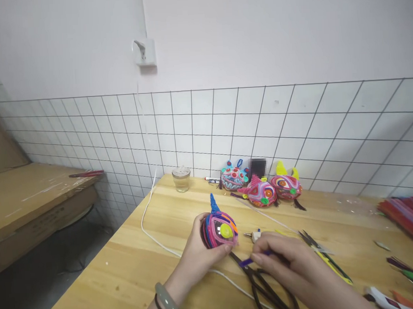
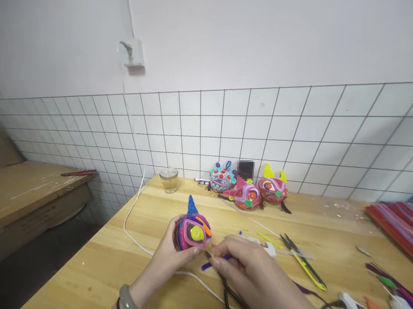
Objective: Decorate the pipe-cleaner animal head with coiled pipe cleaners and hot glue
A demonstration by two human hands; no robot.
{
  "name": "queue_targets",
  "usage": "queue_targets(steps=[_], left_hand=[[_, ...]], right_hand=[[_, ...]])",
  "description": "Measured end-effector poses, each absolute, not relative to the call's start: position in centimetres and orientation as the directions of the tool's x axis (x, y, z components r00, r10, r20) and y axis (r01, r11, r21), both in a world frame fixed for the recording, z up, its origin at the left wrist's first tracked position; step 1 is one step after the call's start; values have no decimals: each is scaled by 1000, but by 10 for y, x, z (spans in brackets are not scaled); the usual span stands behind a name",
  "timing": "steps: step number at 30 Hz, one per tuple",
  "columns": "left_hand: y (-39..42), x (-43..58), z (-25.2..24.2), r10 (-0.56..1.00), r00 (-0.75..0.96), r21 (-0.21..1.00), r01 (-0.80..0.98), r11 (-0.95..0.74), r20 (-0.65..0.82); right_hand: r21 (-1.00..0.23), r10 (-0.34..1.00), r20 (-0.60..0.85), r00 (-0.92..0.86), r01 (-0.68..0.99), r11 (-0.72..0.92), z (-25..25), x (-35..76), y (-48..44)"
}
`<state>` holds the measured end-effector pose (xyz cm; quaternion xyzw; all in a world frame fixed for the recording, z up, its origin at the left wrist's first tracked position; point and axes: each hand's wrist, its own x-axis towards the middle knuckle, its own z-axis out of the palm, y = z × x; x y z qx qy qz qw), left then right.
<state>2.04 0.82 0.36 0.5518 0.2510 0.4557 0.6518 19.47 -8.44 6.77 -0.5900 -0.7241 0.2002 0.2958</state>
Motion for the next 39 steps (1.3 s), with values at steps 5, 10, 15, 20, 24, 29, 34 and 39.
queue_targets(steps=[5,10,15,20,24,29,34,39], left_hand=[[0,23,3,771,617,975,-220,-20,155],[-3,26,-6,786,608,984,-179,-3,113],[-4,27,-7,812,574,987,-161,-14,106],[-7,29,-1,801,592,986,-164,6,94],[-8,31,0,795,602,991,-131,10,72],[-8,31,2,792,607,994,-109,2,65],[-8,31,3,785,616,994,-108,-6,72],[-8,31,-1,786,610,994,-106,-40,97]], right_hand=[[-710,982,182,-41,685,160,67,204,-80],[-757,984,177,20,642,123,61,198,-76],[-812,992,117,45,580,70,53,192,-73],[-803,991,118,58,593,61,45,192,-67],[-796,989,123,85,604,47,42,193,-65],[-842,990,104,95,539,36,38,193,-63],[-860,990,91,108,509,23,35,196,-61],[-850,986,94,134,527,9,35,196,-60]])
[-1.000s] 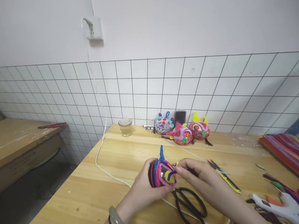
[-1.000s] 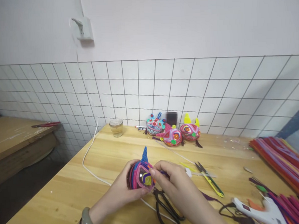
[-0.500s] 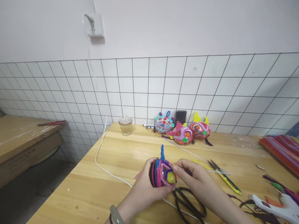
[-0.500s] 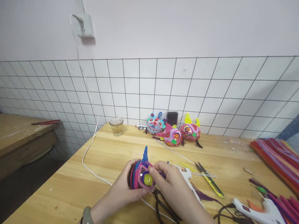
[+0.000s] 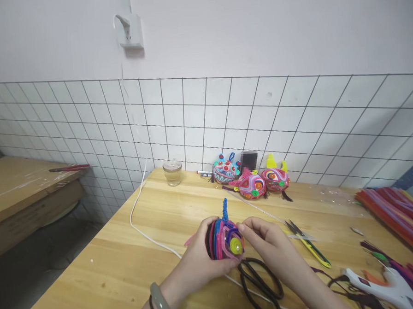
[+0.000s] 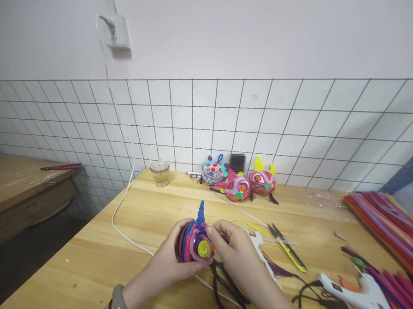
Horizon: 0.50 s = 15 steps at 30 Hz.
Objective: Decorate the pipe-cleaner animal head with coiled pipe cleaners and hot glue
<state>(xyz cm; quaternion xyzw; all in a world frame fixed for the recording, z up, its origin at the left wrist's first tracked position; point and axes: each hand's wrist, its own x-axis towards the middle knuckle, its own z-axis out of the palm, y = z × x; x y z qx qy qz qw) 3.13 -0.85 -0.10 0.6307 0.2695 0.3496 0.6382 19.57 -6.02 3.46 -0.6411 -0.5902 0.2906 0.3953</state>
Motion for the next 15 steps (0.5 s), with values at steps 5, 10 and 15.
queue_targets(steps=[5,10,15], left_hand=[[-9,31,1,785,614,993,-113,-18,83],[-9,31,5,778,623,995,-101,-15,75],[-9,31,5,766,639,994,-107,-10,76]], right_hand=[[-834,986,88,144,551,-6,36,194,-60],[-810,985,70,159,585,-37,37,191,-60],[-781,978,98,182,624,-38,35,190,-59]])
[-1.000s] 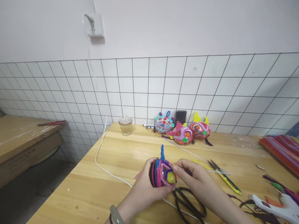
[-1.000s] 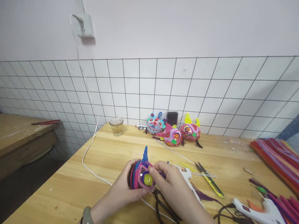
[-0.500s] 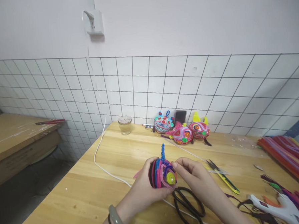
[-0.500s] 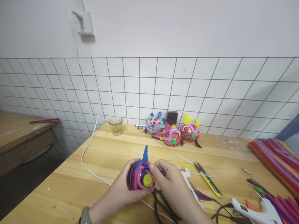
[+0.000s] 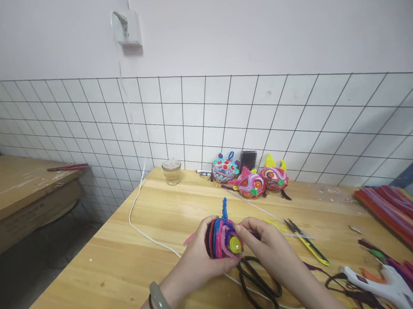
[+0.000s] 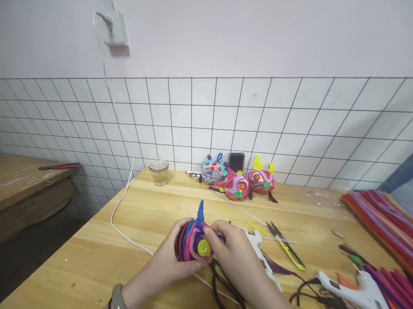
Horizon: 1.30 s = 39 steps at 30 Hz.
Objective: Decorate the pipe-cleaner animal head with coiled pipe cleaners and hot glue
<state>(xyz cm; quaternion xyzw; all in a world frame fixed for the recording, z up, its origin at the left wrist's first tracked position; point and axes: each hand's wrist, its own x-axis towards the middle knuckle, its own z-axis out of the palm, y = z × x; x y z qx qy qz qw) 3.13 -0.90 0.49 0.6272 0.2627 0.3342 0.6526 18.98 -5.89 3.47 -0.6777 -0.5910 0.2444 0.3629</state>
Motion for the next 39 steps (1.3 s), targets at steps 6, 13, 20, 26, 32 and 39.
queue_targets(steps=[6,13,20,26,32,39], left_hand=[[-10,32,6,762,644,994,-107,2,68],[-9,31,2,750,655,989,-148,16,86],[-9,32,1,739,664,978,-207,32,116],[-7,29,-4,699,705,955,-274,111,121],[-1,24,-11,743,658,987,-158,-21,121],[0,25,-14,743,652,979,-204,-20,151]], right_hand=[[-759,975,122,186,651,-29,34,190,-59],[-724,972,140,186,689,-27,38,189,-60],[-647,957,200,209,762,-31,36,187,-62],[-581,949,237,207,813,-32,39,184,-65],[-524,942,276,189,852,-17,41,182,-65],[-480,932,315,180,877,-8,40,180,-67]])
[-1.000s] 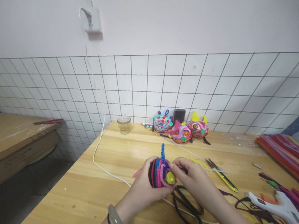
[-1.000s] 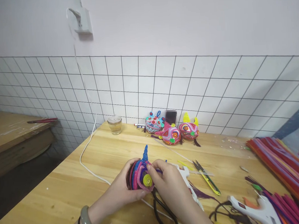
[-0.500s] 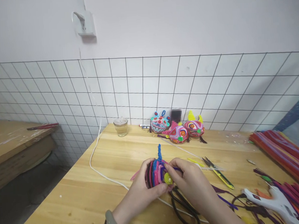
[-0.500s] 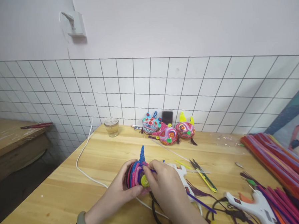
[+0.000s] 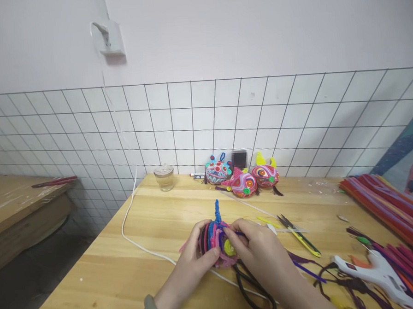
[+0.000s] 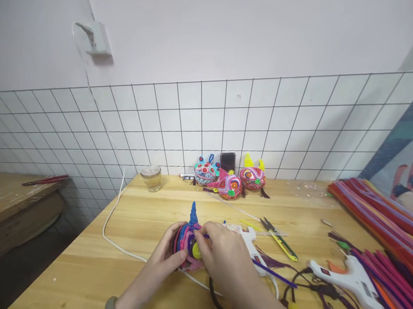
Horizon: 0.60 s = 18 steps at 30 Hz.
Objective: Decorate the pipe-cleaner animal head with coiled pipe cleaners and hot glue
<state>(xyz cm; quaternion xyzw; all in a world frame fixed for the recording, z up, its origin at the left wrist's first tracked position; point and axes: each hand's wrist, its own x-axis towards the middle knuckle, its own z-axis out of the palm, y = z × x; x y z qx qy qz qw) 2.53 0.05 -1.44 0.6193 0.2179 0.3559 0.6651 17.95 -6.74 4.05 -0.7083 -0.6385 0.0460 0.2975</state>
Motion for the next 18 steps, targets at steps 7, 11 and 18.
queue_targets(steps=[7,11,18], left_hand=[[-1,26,-11,781,609,982,-187,-22,134],[-1,27,-11,788,601,979,-206,-9,134],[-1,27,-11,802,578,972,-233,-15,151]], right_hand=[[-408,924,347,163,913,-8,38,177,-70],[-438,934,307,181,899,-30,39,175,-70],[-559,952,220,215,827,-58,44,174,-72]])
